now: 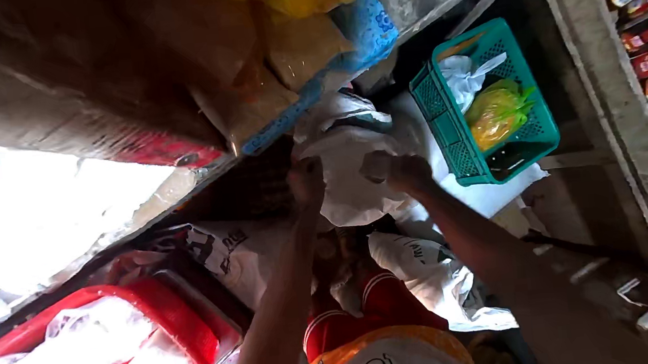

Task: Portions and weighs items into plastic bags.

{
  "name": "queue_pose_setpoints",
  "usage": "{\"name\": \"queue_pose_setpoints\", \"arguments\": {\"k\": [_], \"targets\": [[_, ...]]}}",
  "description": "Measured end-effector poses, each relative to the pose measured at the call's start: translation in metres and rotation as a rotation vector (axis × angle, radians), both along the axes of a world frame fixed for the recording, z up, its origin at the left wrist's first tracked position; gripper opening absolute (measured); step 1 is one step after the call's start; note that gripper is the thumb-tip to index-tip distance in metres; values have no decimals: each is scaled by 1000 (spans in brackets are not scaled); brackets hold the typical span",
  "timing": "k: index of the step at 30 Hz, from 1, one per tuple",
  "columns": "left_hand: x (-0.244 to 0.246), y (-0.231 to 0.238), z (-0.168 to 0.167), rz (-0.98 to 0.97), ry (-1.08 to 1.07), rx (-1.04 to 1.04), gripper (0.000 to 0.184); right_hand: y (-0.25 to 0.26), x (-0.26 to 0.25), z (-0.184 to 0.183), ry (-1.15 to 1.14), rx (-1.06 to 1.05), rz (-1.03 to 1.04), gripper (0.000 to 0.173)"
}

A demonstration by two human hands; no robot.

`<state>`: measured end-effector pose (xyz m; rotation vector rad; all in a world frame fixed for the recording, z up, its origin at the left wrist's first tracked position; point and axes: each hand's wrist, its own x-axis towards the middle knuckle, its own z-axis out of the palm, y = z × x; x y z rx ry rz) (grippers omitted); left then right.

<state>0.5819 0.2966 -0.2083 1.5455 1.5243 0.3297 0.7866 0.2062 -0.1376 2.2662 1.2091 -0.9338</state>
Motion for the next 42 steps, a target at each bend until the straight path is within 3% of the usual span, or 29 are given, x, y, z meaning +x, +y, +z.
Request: {"name": "queue_pose_setpoints", "arguments": {"k": [5,7,9,13,18,21,25,30,33,37,42], "targets": [[-25,-9,15,103,5,34,36,8,-6,-145,28,175,-213,60],[-26,-4,14,178,30,37,30,7,-9,-180,32,204,-267,67],[-29,-2,12,207,7,10,29,5,-13,-190,65,173,-269,64],[-28,-3,8,206,-106,-15,30,16,-25,-179,146,141,-318,47],[-24,-4,1,186,-119,-37,32,11,-24,-164,184,127,-387,47],[-21,-4,1,173,-104,-53,32,-12,-14,-135,200,128,-368,42],[-16,2,4,159,-107,-74,32,-69,-9,-83,248,322,-407,40],[-8,7,-4,94,-112,-73,33,-101,0,-103,331,455,-421,34],[-8,11,-9,73,-110,-97,32,-114,3,-86,427,520,-455,31],[-5,10,-12,46,-135,-63,31,-119,12,-42,466,587,-350,28],[4,1,-1,-56,-134,-52,29,-77,13,10,276,433,-80,25]]}}
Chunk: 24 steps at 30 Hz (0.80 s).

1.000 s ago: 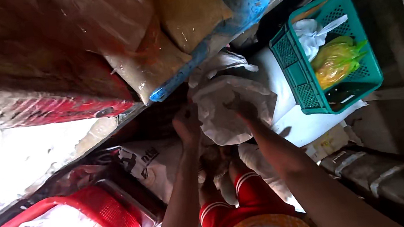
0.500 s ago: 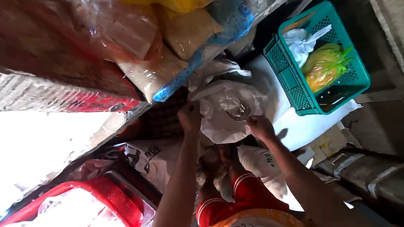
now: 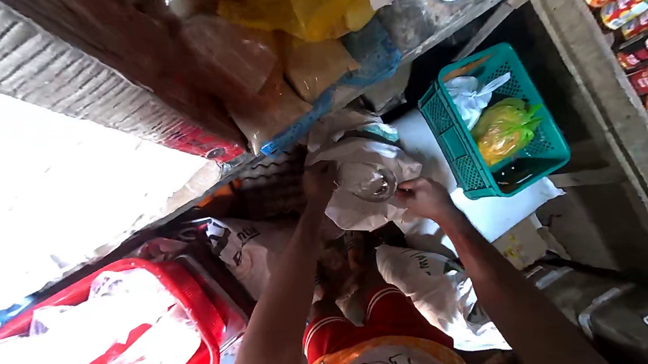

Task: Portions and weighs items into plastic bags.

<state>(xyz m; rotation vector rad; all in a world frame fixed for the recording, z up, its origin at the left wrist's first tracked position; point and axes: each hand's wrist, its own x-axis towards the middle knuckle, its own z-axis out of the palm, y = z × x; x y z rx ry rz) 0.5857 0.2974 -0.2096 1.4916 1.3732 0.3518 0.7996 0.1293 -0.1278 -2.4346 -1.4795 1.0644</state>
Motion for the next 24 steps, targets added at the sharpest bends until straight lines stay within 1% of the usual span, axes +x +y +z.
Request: {"name": "queue_pose_setpoints", "arguments": {"k": [2,4,6,8,9,12,14,16,19,21,22,23,24], "targets": [[5,-6,1,-28,-6,46,29,33,-8,23,-112,-145,102,28],[12,-10,1,-39,5,48,30,63,-23,45,-204,-256,173,31],[18,-16,-4,-28,-17,26,28,87,-49,81,-258,-351,217,34],[25,-21,-8,-2,-66,27,26,105,-70,103,-330,-349,303,31],[29,-24,-6,14,-77,29,26,111,-77,107,-340,-319,335,29],[37,-35,10,48,-87,11,26,118,-91,124,-414,-219,431,31],[41,-40,18,68,-96,-8,23,121,-99,138,-469,-203,487,33],[43,-42,23,73,-98,-7,23,120,-101,157,-511,-213,533,31],[39,-35,25,60,-94,23,27,111,-82,195,-542,-301,528,23],[26,-33,35,107,-69,81,28,95,-52,214,-544,-384,424,26],[15,-34,46,132,-63,91,29,83,-32,213,-526,-403,364,27],[2,-37,61,155,-67,95,30,69,-8,198,-493,-403,315,29],[-11,-40,78,160,-52,98,32,58,12,170,-452,-392,265,30]]}}
